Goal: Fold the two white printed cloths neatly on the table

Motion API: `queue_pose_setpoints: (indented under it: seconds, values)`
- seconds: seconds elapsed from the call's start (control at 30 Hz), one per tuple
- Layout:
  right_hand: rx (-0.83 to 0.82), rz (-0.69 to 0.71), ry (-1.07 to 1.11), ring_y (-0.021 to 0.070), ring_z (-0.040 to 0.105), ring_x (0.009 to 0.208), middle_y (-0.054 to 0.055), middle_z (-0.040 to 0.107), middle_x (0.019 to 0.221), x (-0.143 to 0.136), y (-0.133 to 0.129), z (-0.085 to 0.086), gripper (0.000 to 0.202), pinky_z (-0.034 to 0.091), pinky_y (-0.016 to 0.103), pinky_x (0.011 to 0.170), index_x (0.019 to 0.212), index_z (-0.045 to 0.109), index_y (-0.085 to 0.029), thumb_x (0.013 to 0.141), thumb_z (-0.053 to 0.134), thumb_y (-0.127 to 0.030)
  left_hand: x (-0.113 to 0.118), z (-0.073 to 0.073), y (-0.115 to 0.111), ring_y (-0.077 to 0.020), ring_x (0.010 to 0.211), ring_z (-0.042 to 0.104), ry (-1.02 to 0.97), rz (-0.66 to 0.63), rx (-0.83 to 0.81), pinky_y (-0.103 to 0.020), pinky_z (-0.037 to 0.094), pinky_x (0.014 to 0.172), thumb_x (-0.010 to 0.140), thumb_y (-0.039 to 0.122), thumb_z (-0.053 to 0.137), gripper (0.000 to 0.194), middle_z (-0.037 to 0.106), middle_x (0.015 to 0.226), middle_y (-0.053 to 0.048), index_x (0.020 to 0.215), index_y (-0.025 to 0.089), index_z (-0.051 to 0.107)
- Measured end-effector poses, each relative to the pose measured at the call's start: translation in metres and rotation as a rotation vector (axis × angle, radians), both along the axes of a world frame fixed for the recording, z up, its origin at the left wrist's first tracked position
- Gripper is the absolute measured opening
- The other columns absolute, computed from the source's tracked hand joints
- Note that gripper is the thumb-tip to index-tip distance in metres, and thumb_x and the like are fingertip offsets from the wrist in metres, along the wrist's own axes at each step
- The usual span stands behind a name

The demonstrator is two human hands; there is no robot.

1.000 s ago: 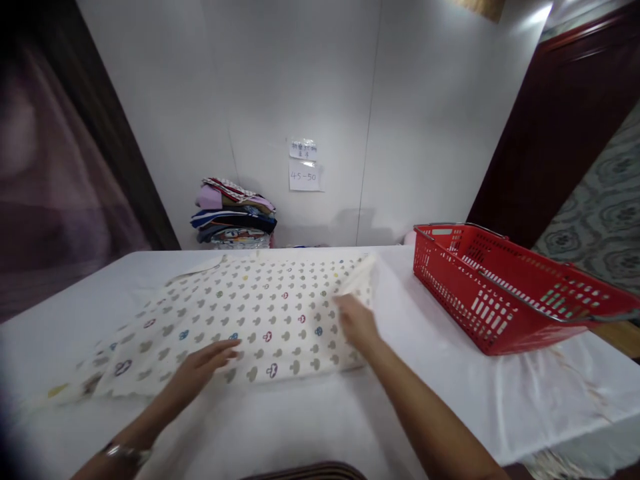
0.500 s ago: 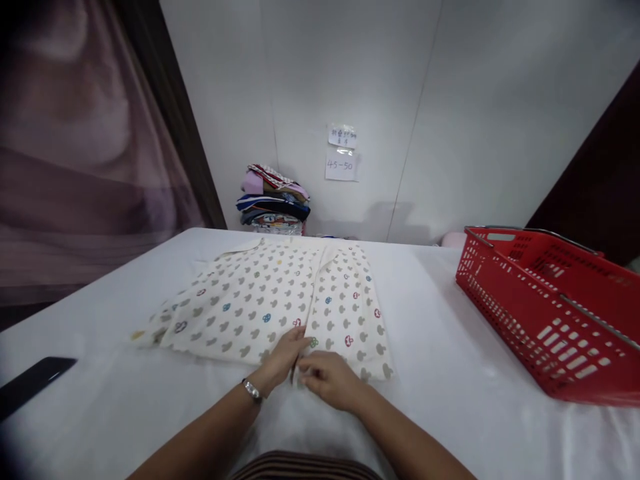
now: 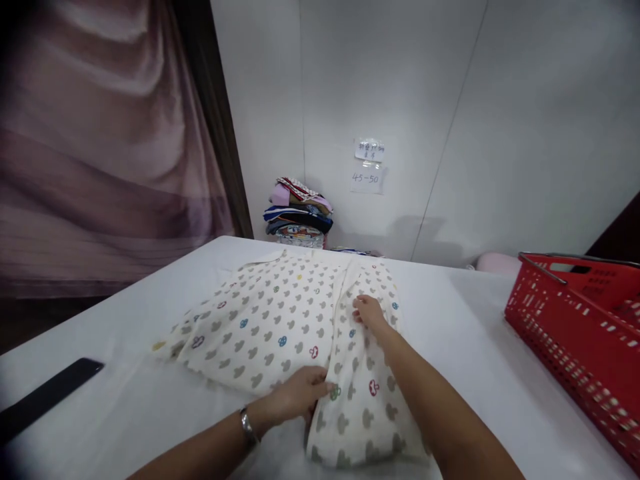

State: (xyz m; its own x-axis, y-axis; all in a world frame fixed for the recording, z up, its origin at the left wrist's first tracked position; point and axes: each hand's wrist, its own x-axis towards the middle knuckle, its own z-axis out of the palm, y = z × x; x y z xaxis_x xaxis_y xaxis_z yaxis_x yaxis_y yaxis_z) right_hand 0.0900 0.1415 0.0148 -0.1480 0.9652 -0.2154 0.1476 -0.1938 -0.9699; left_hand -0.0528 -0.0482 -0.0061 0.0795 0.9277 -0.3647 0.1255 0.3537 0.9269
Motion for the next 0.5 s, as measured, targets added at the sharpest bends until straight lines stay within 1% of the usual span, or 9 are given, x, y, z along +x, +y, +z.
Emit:
queue_pose_setpoints:
  seconds: [0.07,0.1,0.17,0.23,0.3,0.37,0.43,0.5]
  values:
    - [-0.020,-0.040,-0.014,0.0116,0.059,0.052,0.001,0.061,0.067,-0.009,0.027,-0.004,0.013,0.047,0.021,0.044,0.085,0.057,-0.016,0.074,0.063,-0.021,-0.017,0.007,0.028,-0.0155,0.050,0.058,0.141,0.021,0.013,-0.026,0.045,0.047,0.076,0.045,0.060,0.029,0.064,0.068,-0.005,0.071,0.017,0.060]
    - [-0.032,-0.061,-0.022,0.0117,0.058,0.051,0.000,0.059,0.063,-0.013,0.040,-0.006,0.011,0.047,0.021,0.043,0.083,0.056,-0.016,0.075,0.062,-0.021,-0.024,0.012,0.048,-0.0137,0.048,0.056,0.190,0.071,0.037,-0.025,0.043,0.045,0.077,0.045,0.058,0.030,0.065,0.071,-0.006,0.070,0.016,0.059]
    - [-0.058,-0.097,-0.039,0.0115,0.057,0.049,-0.003,0.056,0.058,-0.024,0.063,-0.010,0.009,0.048,0.022,0.044,0.082,0.055,-0.016,0.078,0.061,-0.020,-0.035,0.022,0.093,-0.0132,0.051,0.058,0.302,0.150,0.094,-0.023,0.043,0.047,0.080,0.038,0.056,0.024,0.064,0.072,-0.007,0.072,0.015,0.059]
    - [-0.088,-0.124,-0.057,0.0113,0.057,0.049,-0.003,0.054,0.057,-0.034,0.084,-0.013,0.008,0.049,0.022,0.046,0.081,0.056,-0.015,0.080,0.061,-0.020,-0.038,0.027,0.140,-0.0157,0.059,0.061,0.403,0.208,0.107,-0.023,0.045,0.052,0.081,0.029,0.054,0.018,0.065,0.073,-0.008,0.078,0.013,0.061]
    - [-0.126,-0.133,-0.076,0.0105,0.057,0.052,-0.002,0.056,0.061,-0.044,0.103,-0.015,0.011,0.050,0.023,0.050,0.082,0.057,-0.013,0.084,0.061,-0.023,-0.035,0.026,0.183,-0.0192,0.073,0.064,0.459,0.253,0.114,-0.025,0.047,0.061,0.081,0.023,0.052,0.015,0.066,0.081,-0.012,0.084,0.012,0.062]
    - [-0.161,-0.122,-0.093,0.0093,0.057,0.058,-0.001,0.059,0.071,-0.053,0.119,-0.018,0.017,0.050,0.023,0.053,0.088,0.058,-0.012,0.089,0.057,-0.029,-0.031,0.020,0.216,-0.0241,0.093,0.063,0.505,0.298,0.127,-0.028,0.046,0.074,0.082,0.019,0.052,0.016,0.066,0.094,-0.018,0.088,0.010,0.063]
    - [-0.163,-0.099,-0.092,0.0077,0.055,0.060,0.000,0.060,0.078,-0.059,0.130,-0.021,0.020,0.049,0.022,0.055,0.092,0.059,-0.013,0.092,0.054,-0.033,-0.027,0.013,0.241,-0.0291,0.109,0.056,0.539,0.334,0.134,-0.031,0.043,0.084,0.082,0.019,0.054,0.019,0.063,0.105,-0.024,0.090,0.006,0.064]
    - [-0.102,-0.056,-0.060,0.0066,0.052,0.055,-0.002,0.058,0.073,-0.061,0.136,-0.023,0.018,0.046,0.020,0.051,0.085,0.058,-0.014,0.091,0.054,-0.030,-0.026,0.007,0.256,-0.0316,0.113,0.054,0.541,0.342,0.129,-0.034,0.042,0.087,0.082,0.024,0.058,0.024,0.061,0.108,-0.027,0.093,0.004,0.064]
